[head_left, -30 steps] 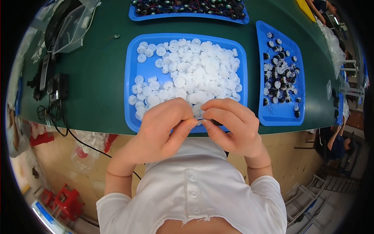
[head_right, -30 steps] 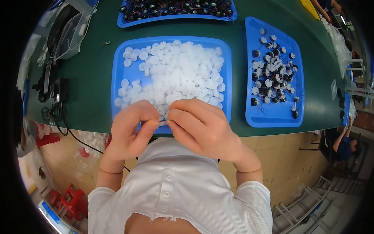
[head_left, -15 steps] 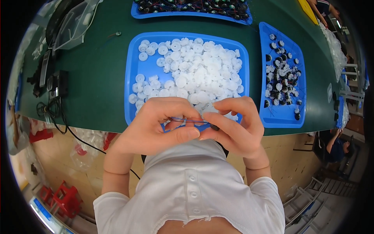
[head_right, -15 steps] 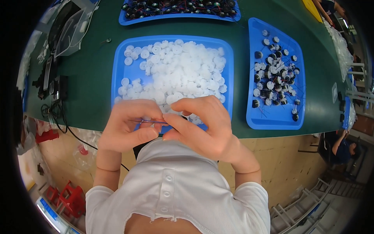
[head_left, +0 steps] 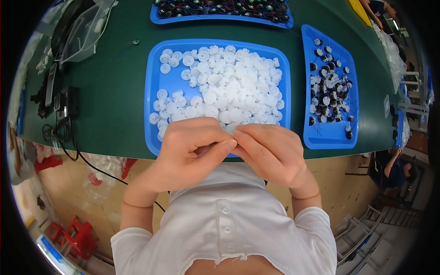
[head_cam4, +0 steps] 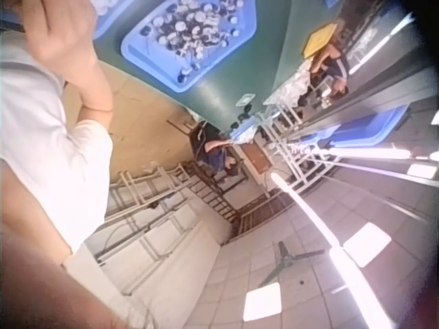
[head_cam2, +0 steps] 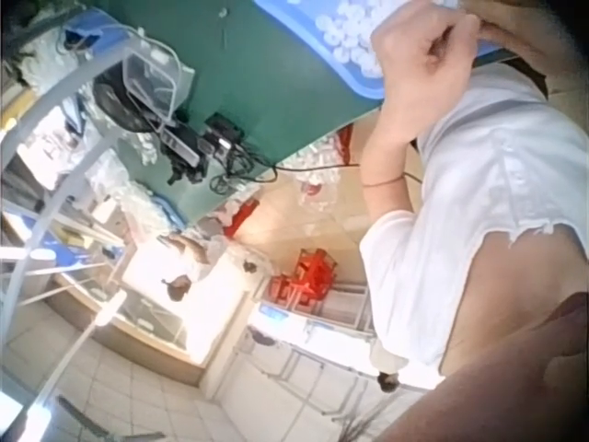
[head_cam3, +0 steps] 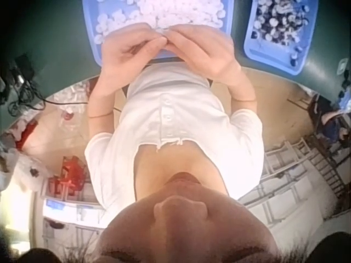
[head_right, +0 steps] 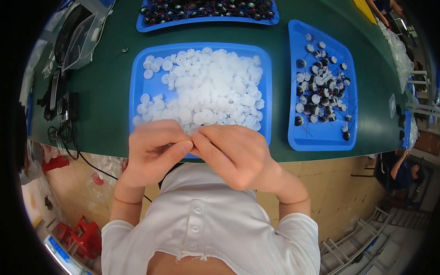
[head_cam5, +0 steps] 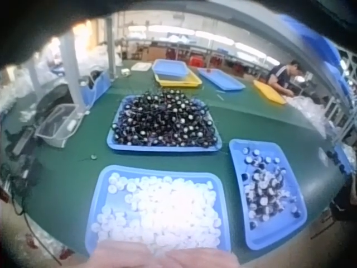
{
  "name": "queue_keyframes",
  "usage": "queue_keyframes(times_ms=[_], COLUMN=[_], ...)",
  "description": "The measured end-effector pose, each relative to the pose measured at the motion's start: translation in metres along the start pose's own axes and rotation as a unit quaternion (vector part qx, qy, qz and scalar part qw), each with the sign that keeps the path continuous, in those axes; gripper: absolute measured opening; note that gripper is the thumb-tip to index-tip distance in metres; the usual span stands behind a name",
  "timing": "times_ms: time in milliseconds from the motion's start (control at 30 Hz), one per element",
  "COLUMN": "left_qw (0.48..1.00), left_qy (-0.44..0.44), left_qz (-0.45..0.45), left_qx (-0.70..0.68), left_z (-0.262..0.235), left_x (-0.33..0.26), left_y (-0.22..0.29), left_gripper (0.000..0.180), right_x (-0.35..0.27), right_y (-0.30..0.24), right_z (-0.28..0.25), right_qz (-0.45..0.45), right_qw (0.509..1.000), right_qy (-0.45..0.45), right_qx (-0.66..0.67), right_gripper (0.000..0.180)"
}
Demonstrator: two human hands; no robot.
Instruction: The person assembles small plastic caps and metal components by hand at a manufacturing workbench, taking parts from blue trays and joining them with electrical wires.
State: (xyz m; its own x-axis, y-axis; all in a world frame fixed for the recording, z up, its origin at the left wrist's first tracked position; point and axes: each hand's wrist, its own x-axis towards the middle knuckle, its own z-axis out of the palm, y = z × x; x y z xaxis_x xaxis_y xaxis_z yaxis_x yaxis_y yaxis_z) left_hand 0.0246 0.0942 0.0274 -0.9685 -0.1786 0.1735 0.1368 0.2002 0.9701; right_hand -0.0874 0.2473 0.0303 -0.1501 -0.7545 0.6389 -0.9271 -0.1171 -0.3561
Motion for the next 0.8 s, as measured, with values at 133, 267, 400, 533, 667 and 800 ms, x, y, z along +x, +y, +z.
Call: queue_keyframes(times_ms=[133, 267, 400, 533, 667, 800], left_qw=[0.999, 0.997, 0.996, 0.997, 0.931, 0.867], left_qy=[0.028, 0.049, 0.067, 0.051, 0.092, 0.039], left_qz=[0.009, 0.036, 0.051, 0.04, -0.148, -0.133], left_qx=[0.027, 0.043, 0.03, 0.043, -0.322, -0.479], left_z=[0.001, 0.005, 0.006, 0.0, 0.001, -0.009], left_x=[-0.001, 0.0, 0.002, -0.001, -0.002, -0.001], left_y=[0.004, 0.003, 0.002, 0.002, -0.001, -0.013], left_gripper=[0.002, 0.003, 0.002, 0.006, 0.025, 0.036], right_x=[-0.003, -0.001, 0.0, 0.001, 0.002, -0.009], right_y=[0.0, 0.002, -0.001, -0.005, -0.002, 0.003], right_z=[-0.005, -0.001, -0.001, 0.001, -0.004, -0.008], right_qz=[0.047, 0.057, 0.104, 0.128, 0.167, 0.231], right_qw=[0.998, 0.996, 0.988, 0.983, 0.977, 0.946], right_qy=[-0.008, 0.024, 0.041, 0.032, 0.013, 0.034], right_qx=[0.032, 0.064, 0.108, 0.129, 0.13, 0.226], right_gripper=[0.026, 0.022, 0.018, 0.015, 0.013, 0.011])
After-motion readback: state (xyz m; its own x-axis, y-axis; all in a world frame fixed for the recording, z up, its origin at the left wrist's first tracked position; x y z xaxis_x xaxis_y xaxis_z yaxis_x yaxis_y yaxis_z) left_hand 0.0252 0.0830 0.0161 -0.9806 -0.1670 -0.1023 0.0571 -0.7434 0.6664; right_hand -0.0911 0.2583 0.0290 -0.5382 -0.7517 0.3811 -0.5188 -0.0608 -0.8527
